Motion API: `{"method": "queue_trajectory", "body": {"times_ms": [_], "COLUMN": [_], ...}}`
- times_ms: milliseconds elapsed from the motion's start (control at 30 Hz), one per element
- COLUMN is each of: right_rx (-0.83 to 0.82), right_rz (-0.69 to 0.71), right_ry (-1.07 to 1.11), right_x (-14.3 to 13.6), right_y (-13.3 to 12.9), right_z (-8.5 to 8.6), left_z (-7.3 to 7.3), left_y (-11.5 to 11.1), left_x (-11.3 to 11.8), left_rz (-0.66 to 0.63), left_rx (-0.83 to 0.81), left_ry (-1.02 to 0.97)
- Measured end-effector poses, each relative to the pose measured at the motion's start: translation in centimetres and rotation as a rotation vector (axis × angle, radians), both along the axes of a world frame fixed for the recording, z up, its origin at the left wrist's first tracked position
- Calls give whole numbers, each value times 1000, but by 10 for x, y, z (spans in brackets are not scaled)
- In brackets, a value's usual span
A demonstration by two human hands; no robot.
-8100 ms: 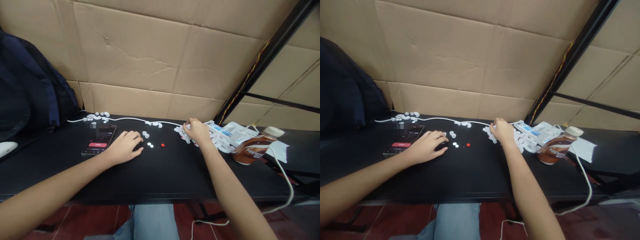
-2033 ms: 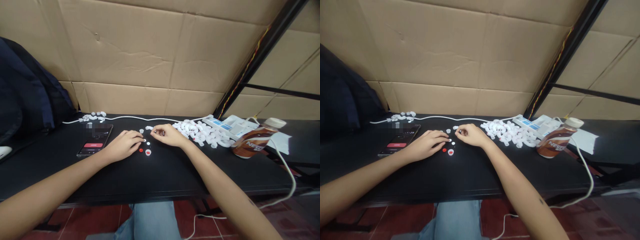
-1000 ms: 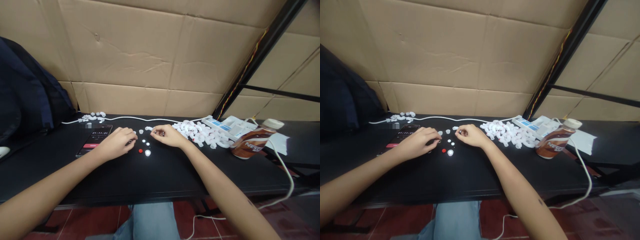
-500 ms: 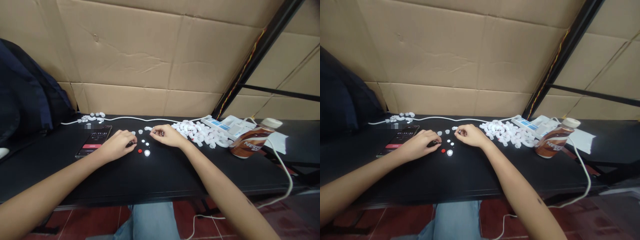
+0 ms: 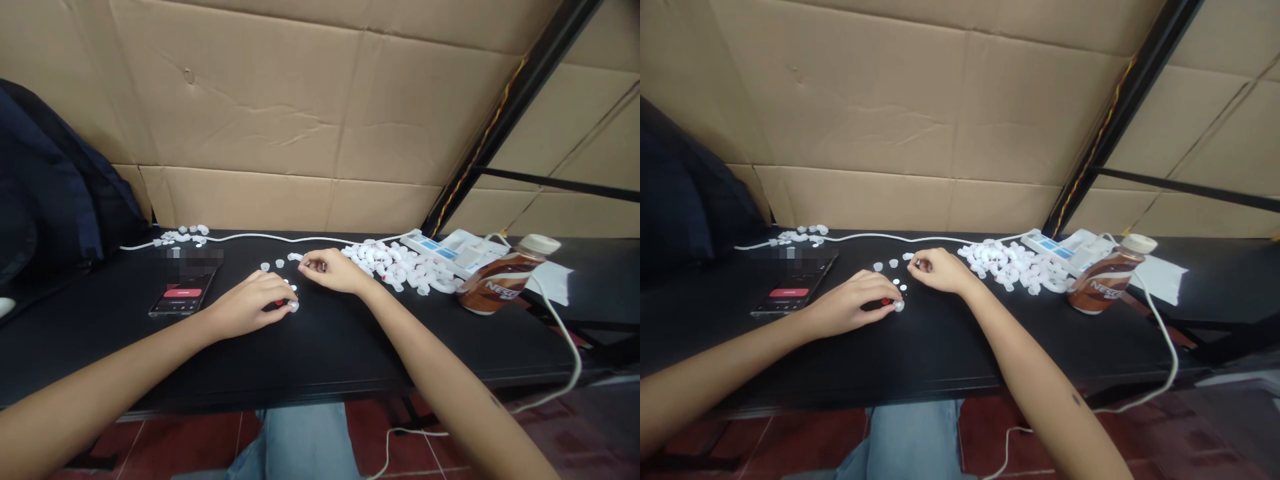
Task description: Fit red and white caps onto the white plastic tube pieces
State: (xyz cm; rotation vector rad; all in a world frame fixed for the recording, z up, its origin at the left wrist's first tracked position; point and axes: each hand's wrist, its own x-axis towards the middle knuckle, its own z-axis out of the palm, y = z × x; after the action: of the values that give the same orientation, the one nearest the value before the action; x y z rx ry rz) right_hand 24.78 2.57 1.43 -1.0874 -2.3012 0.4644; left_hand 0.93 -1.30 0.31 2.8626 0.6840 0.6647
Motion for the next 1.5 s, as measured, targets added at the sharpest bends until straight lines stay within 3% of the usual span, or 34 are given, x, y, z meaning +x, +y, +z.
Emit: {"method": "queue_trajectory", "body": {"times_ms": [367, 700, 933, 1167, 1367, 1500], "right_rx": [22, 278, 227, 158, 145, -4], "right_rz": [-29, -299, -375, -281, -84, 39], "right_ry": [-32, -292, -419, -332, -67, 113], "right_x": [1, 13, 24, 24, 16, 9], "right_y": [0, 2, 11, 16, 13, 7], "right_z": [0, 8, 2, -7, -5, -2], "left_z": [-2, -4, -5, -2, -4, -3], "left_y": [1, 3, 3, -1, 0, 0], "left_x": [0, 0, 1, 0, 1, 2], "left_rz": [-6, -6, -11, 42, 78, 87], "left_rx": [19, -20, -1, -23, 5, -34], "left_ry": [75, 34, 46, 51, 65, 33]}}
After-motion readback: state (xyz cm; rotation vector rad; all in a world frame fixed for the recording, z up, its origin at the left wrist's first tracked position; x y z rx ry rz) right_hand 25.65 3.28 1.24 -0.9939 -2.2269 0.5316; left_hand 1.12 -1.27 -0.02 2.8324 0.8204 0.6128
